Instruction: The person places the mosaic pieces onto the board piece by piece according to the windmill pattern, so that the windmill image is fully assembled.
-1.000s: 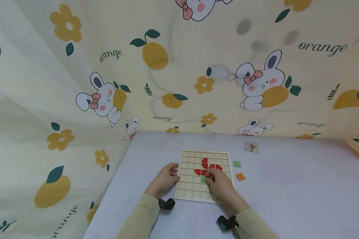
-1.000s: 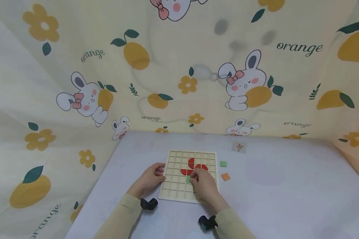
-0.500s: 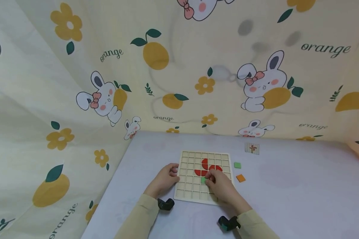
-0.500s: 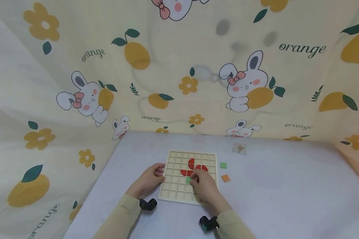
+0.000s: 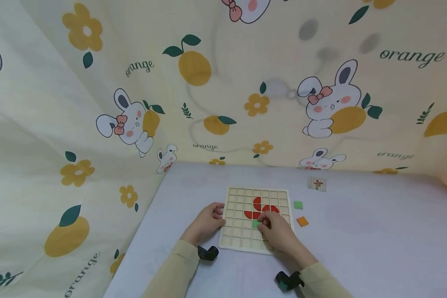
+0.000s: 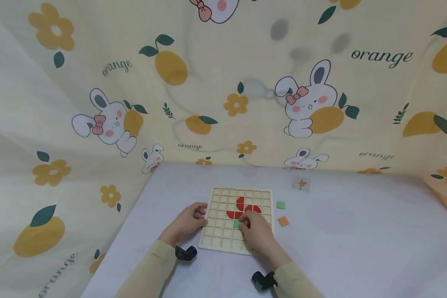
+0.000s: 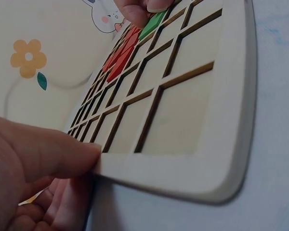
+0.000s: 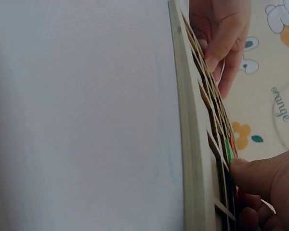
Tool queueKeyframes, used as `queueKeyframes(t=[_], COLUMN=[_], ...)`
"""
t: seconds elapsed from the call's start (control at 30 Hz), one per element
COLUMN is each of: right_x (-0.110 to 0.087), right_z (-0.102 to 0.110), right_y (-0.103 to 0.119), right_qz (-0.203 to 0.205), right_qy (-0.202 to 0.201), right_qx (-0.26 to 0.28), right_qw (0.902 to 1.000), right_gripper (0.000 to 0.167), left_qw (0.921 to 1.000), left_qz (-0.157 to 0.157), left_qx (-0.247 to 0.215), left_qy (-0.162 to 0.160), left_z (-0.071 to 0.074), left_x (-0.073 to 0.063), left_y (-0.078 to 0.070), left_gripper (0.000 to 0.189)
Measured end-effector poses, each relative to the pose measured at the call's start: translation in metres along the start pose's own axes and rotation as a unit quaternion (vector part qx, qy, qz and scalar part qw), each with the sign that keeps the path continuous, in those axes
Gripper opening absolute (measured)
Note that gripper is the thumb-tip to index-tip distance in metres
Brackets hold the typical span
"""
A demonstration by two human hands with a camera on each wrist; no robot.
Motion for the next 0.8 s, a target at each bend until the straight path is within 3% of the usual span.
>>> queueKeyframes(t=[0.27,0.53,0.8], right_x=[-0.007,-0.007,-0.010], right_z=[0.028,0.074,0.087], right_y=[-0.017,-0.069,-0.106], right_qz=[0.000,-0.022,-0.054], right_qy=[-0.005,-0.022,-0.005], right_qx=[0.028,-0.017,-0.043], right_qw=[0.9996,0.9994,0.9976], right_gripper=[0.017,0.031,0.040], left_qw=[1.0000,0.9998,0.9999], left_qz=[0.005,0.013,-0.006], left_qx=[0.006,0.010,0.014], left_qy=[-0.002,-0.006,0.003], left_z=[0.000,0.001,0.000], left_x=[0.003,0.002,0.003], left_y=[0.002,0.004,0.001], left_gripper=[0.055,0.054,0.055])
Point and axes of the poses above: each hand's wrist, its own x-axis towards the middle knuckle, its own z-axis out of the back of the hand, y = z × x, the point moved 7 cm from there along x, towards the middle knuckle, and after that the axes turned 12 degrees about -x, right-handed, at the moved point
